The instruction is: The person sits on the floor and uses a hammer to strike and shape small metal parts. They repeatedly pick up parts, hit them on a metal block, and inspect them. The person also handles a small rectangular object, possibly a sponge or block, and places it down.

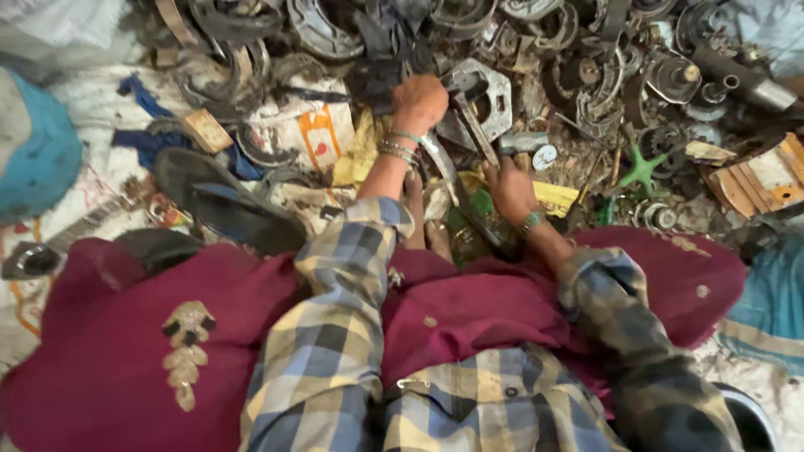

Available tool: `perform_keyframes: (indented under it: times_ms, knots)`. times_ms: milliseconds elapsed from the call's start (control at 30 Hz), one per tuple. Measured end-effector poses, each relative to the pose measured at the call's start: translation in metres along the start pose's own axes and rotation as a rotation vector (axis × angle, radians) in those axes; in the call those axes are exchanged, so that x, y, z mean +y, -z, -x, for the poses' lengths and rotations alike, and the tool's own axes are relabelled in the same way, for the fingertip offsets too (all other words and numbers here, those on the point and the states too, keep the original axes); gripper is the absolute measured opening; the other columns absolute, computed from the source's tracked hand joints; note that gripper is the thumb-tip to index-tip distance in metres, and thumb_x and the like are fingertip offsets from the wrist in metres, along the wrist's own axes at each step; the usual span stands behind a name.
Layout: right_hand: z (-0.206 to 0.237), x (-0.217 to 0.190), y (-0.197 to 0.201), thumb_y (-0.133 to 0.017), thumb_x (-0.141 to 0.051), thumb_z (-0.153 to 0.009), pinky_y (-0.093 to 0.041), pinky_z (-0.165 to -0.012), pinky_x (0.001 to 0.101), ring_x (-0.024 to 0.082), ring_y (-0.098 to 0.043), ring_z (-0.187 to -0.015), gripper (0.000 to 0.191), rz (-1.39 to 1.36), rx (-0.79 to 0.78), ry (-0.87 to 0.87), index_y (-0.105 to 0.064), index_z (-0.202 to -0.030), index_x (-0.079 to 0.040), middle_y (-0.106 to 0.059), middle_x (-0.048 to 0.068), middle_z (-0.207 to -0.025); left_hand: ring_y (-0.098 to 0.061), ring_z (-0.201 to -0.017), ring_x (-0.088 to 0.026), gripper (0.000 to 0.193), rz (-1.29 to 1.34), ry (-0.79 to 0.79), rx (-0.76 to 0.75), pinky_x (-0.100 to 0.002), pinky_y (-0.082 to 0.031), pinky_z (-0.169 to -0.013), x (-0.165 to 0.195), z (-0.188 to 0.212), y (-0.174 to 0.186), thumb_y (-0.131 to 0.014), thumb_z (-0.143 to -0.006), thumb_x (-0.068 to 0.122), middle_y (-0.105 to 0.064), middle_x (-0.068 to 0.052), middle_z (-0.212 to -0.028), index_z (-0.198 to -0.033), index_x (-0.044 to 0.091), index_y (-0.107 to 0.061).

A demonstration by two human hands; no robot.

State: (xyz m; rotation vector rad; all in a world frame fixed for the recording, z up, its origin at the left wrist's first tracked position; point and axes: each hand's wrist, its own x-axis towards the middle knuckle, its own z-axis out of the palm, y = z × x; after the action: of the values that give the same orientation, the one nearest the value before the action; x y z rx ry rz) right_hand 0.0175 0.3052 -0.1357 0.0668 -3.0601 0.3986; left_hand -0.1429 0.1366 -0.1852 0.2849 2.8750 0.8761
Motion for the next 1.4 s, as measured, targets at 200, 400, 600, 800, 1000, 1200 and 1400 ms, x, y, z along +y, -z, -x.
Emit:
perform_keyframes:
  times_ms: [200, 400, 600, 800, 1000, 1200, 1400]
  knots:
    - [0.010, -0.002, 0.035, -0.051, -0.033, -0.106, -0.052, -0.060, 0.0482, 0.036, -0.068, -0.068, 0.040, -0.425, 0.235, -0.178, -0.056, -0.125, 0.002, -0.071, 0.024, -0.083, -0.072, -0.092, -0.044, 0.023, 0.054, 0.103, -0.063, -0.051, -0.058, -0.077, 0.004, 0.004, -0.002, -0.060, -0.078, 0.017, -0.073, -0.024, -0.094, -0.085, 0.006, -0.079]
    - [0.005, 0.008, 0.015, -0.051, -0.030, -0.113, -0.051, -0.068, 0.0491, 0.038, -0.064, -0.068, 0.031, -0.039, 0.033, 0.073, -0.056, -0.125, -0.002, -0.066, 0.022, -0.081, -0.073, -0.093, -0.044, 0.026, 0.058, 0.023, 0.008, -0.052, -0.059, -0.079, -0.001, 0.006, 0.008, -0.058, -0.086, 0.022, -0.074, -0.025, -0.095, -0.087, 0.005, -0.079]
    - [0.013, 0.008, 0.015, -0.058, -0.034, -0.103, -0.045, -0.048, 0.0513, 0.044, -0.061, -0.060, 0.055, -0.097, 0.112, -0.020, -0.052, -0.142, 0.004, -0.065, 0.029, -0.076, -0.071, -0.095, -0.044, 0.026, 0.018, 0.053, 0.000, -0.054, -0.058, -0.078, 0.001, 0.004, 0.011, -0.060, -0.082, 0.022, -0.073, -0.025, -0.097, -0.088, 0.007, -0.079]
    - [0.007, 0.010, 0.034, -0.050, -0.038, -0.109, -0.050, -0.054, 0.0512, 0.041, -0.066, -0.063, 0.038, -0.599, 0.340, -0.093, -0.051, -0.124, -0.003, -0.063, 0.024, -0.075, -0.070, -0.097, -0.044, 0.032, 0.030, 0.031, -0.033, -0.052, -0.057, -0.081, -0.008, 0.004, 0.007, -0.064, -0.087, 0.035, -0.073, -0.023, -0.100, -0.091, 0.006, -0.078]
    - [0.003, 0.005, 0.007, -0.059, -0.041, -0.102, -0.048, -0.054, 0.0591, 0.049, -0.064, -0.061, 0.044, 0.067, -0.177, -0.020, -0.055, -0.119, -0.001, -0.067, 0.028, -0.073, -0.073, -0.097, -0.039, 0.025, -0.120, 0.053, -0.128, -0.052, -0.059, -0.078, 0.012, 0.003, 0.011, -0.060, -0.089, 0.024, -0.075, -0.021, -0.100, -0.091, 0.008, -0.080]
    - [0.013, 0.017, 0.009, -0.056, -0.036, -0.110, -0.046, -0.058, 0.0614, 0.051, -0.061, -0.067, 0.039, -0.114, 0.011, -0.064, -0.056, -0.117, 0.002, -0.064, 0.030, -0.072, -0.074, -0.099, -0.037, 0.027, -0.148, 0.099, -0.130, -0.048, -0.059, -0.079, 0.009, -0.005, 0.026, -0.058, -0.090, 0.024, -0.075, -0.021, -0.103, -0.095, 0.011, -0.081]
    - [0.004, 0.024, 0.022, -0.054, -0.037, -0.113, -0.045, -0.061, 0.0617, 0.052, -0.062, -0.071, 0.037, -0.136, -0.021, -0.125, -0.058, -0.108, 0.000, -0.064, 0.030, -0.076, -0.071, -0.097, -0.041, 0.033, 0.012, 0.164, -0.102, -0.048, -0.056, -0.082, -0.009, -0.007, 0.046, -0.058, -0.085, 0.030, -0.073, -0.024, -0.102, -0.093, 0.007, -0.079]
